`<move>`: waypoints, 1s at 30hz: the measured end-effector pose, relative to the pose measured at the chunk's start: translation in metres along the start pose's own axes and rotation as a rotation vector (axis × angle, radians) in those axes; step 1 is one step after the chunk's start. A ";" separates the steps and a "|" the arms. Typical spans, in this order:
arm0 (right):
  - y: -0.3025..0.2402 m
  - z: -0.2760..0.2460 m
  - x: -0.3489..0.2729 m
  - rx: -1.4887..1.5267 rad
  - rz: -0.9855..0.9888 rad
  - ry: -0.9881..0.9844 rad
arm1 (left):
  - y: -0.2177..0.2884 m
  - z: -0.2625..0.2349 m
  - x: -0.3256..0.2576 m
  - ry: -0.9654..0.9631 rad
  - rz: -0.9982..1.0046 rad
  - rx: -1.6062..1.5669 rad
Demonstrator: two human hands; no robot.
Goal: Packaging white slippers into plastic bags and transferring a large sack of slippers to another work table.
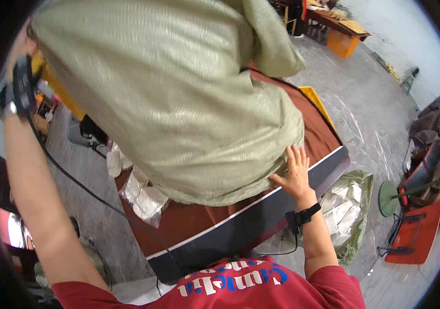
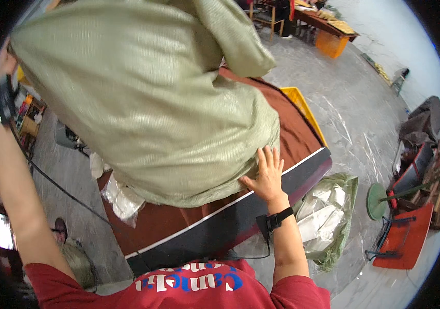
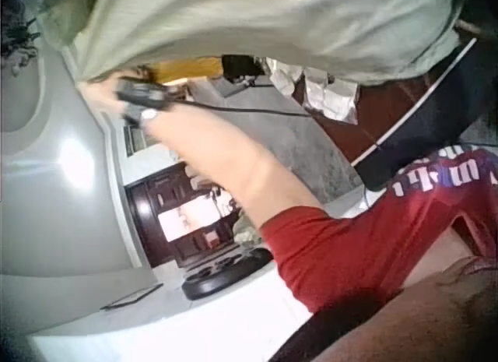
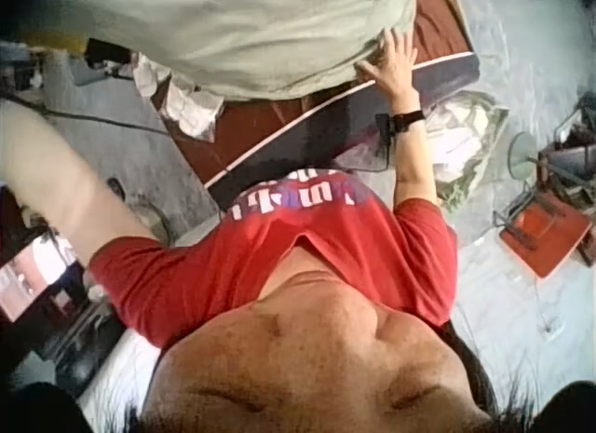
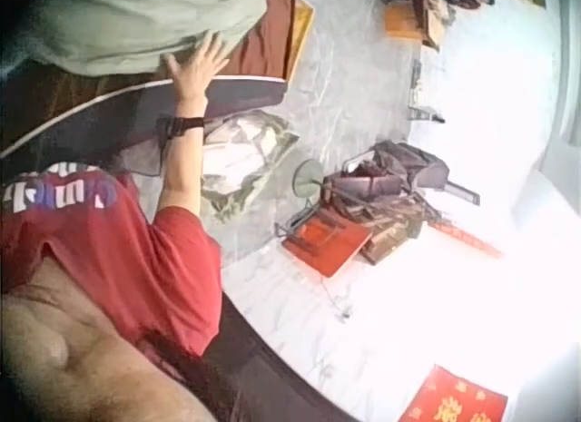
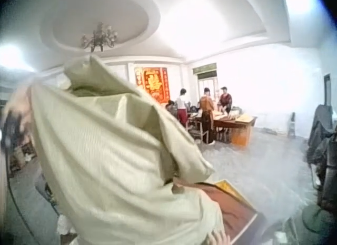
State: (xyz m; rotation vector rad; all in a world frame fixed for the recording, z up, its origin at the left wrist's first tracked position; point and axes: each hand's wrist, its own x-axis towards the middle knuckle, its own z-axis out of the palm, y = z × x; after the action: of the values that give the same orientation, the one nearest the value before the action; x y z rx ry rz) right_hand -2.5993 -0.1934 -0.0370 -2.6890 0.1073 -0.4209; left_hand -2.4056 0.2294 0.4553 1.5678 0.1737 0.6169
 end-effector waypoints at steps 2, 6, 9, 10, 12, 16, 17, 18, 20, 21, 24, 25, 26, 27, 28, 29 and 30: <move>-0.002 0.004 0.003 0.037 -0.015 0.039 | 0.000 0.002 -0.010 -0.060 0.084 0.040; -0.012 0.030 0.003 0.025 -0.011 0.120 | -0.026 -0.029 -0.022 -0.408 0.411 0.130; 0.002 0.030 -0.009 -0.017 -0.032 0.150 | -0.163 -0.075 -0.033 -0.369 0.304 -0.135; 0.004 0.028 -0.013 0.013 -0.054 0.185 | -0.217 -0.101 -0.052 -0.219 0.232 -0.007; -0.001 0.018 -0.018 -0.003 -0.054 0.204 | -0.313 -0.170 -0.098 -0.167 -0.029 0.298; -0.002 -0.002 -0.013 -0.034 -0.064 0.151 | -0.395 -0.178 -0.221 -0.459 -0.496 0.057; -0.008 -0.006 -0.003 -0.013 -0.102 0.160 | -0.398 -0.174 -0.226 -0.466 -0.516 0.094; -0.014 -0.015 0.010 0.007 -0.143 0.169 | -0.396 -0.166 -0.228 -0.472 -0.533 0.130; -0.026 -0.032 0.049 0.030 -0.265 0.330 | -0.397 -0.141 -0.221 -0.452 -0.479 0.081; -0.031 -0.046 0.074 0.034 -0.312 0.444 | -0.401 -0.131 -0.216 -0.447 -0.466 0.081; -0.064 -0.111 0.148 0.042 -0.464 0.679 | -0.405 -0.111 -0.225 -0.360 -0.426 0.029; -0.083 -0.135 0.169 0.017 -0.490 0.705 | -0.399 -0.106 -0.233 -0.355 -0.408 0.023; -0.102 -0.152 0.191 0.045 -0.491 0.706 | -0.394 -0.108 -0.239 -0.342 -0.389 0.023; -0.114 -0.163 0.214 0.039 -0.496 0.692 | -0.393 -0.110 -0.243 -0.341 -0.367 0.012; -0.126 -0.170 0.237 0.038 -0.506 0.673 | -0.394 -0.115 -0.249 -0.360 -0.376 0.012; -0.142 -0.171 0.258 -0.002 -0.444 0.593 | -0.393 -0.119 -0.254 -0.372 -0.388 0.012; -0.151 -0.170 0.275 -0.053 -0.376 0.513 | -0.379 -0.112 -0.266 -0.395 -0.398 0.021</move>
State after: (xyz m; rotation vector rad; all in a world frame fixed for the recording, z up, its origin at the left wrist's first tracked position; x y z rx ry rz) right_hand -2.3887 -0.1599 0.2489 -2.5846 -0.2485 -1.2303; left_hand -2.5857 0.2454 0.0145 1.5860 0.1862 -0.0084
